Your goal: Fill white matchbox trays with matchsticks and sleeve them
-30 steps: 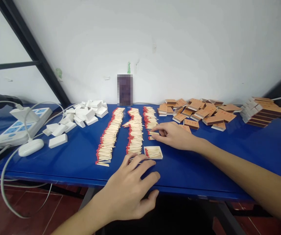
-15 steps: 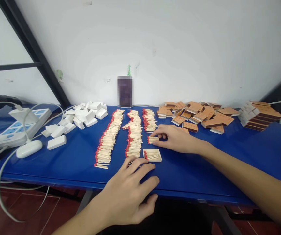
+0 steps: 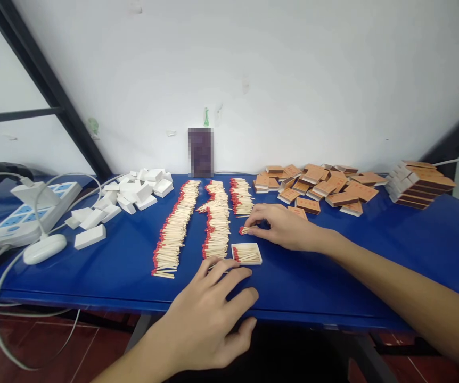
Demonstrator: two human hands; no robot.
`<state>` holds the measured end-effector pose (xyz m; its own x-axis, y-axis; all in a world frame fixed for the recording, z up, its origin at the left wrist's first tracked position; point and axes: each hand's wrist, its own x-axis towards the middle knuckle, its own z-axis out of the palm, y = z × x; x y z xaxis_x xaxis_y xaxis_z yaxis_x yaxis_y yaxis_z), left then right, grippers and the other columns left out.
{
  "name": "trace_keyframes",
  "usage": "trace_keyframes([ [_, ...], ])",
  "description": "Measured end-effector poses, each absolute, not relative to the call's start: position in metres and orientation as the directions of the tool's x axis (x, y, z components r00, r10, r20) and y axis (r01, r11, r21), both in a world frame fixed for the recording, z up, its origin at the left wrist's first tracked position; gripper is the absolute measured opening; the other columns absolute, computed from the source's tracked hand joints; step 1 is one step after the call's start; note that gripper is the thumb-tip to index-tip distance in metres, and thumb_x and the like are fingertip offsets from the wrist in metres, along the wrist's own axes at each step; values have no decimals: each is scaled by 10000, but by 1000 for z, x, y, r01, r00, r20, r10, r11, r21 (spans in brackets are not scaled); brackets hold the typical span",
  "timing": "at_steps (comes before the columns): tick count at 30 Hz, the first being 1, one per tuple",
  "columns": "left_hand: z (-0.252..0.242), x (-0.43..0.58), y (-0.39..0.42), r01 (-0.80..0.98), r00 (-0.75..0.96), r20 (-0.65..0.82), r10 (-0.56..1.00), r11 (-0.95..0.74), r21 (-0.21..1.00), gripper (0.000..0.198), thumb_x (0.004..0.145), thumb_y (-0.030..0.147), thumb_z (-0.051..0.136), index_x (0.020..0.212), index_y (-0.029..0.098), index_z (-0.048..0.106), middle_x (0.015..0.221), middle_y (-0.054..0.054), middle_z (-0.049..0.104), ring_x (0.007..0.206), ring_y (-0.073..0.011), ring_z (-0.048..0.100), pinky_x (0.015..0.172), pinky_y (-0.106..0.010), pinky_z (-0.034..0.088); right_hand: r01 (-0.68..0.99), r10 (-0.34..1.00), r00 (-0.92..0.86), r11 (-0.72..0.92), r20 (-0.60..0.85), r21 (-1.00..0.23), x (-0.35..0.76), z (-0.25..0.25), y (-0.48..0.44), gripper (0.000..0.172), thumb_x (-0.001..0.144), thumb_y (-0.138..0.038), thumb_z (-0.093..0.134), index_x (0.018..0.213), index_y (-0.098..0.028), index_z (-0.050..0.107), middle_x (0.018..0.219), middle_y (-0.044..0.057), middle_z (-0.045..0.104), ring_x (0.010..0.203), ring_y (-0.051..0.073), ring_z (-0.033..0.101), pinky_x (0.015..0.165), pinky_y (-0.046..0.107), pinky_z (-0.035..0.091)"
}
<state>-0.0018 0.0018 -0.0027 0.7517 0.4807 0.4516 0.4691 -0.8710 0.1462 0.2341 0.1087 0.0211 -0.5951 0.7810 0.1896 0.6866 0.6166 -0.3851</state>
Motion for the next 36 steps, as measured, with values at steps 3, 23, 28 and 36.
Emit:
trace_keyframes([
  [3,-3,-2,2,469,752,449,482,-871,149,201,891,232,568,1076,180,627,1197,-83,629,1153,-279,527,1006,-474,403,685,771,-607,630,191,-364,234,21,108,214,949,-322,563,925,-205,740,915,61,687,850,189,617,744,300,439],
  [23,-3,-1,2,479,763,415,496,-864,152,217,898,248,564,1096,186,628,1195,-79,650,1164,-287,535,1002,-475,417,716,800,-583,587,138,-377,232,21,103,177,952,-279,521,893,-191,664,899,62,694,802,183,613,698,287,441],
  [28,-3,-2,2,473,768,402,499,-865,169,220,911,256,555,1106,182,624,1207,-76,641,1172,-288,521,1010,-483,401,741,817,-550,573,172,-349,230,18,103,151,925,-249,541,872,-191,671,875,60,699,765,176,617,674,278,428],
  [36,-3,-2,1,468,771,402,495,-867,169,222,913,252,553,1114,179,615,1213,-63,639,1193,-288,499,1020,-474,388,804,860,-480,510,175,-304,225,19,105,88,821,-165,619,836,-186,703,849,40,729,773,171,634,671,255,407],
])
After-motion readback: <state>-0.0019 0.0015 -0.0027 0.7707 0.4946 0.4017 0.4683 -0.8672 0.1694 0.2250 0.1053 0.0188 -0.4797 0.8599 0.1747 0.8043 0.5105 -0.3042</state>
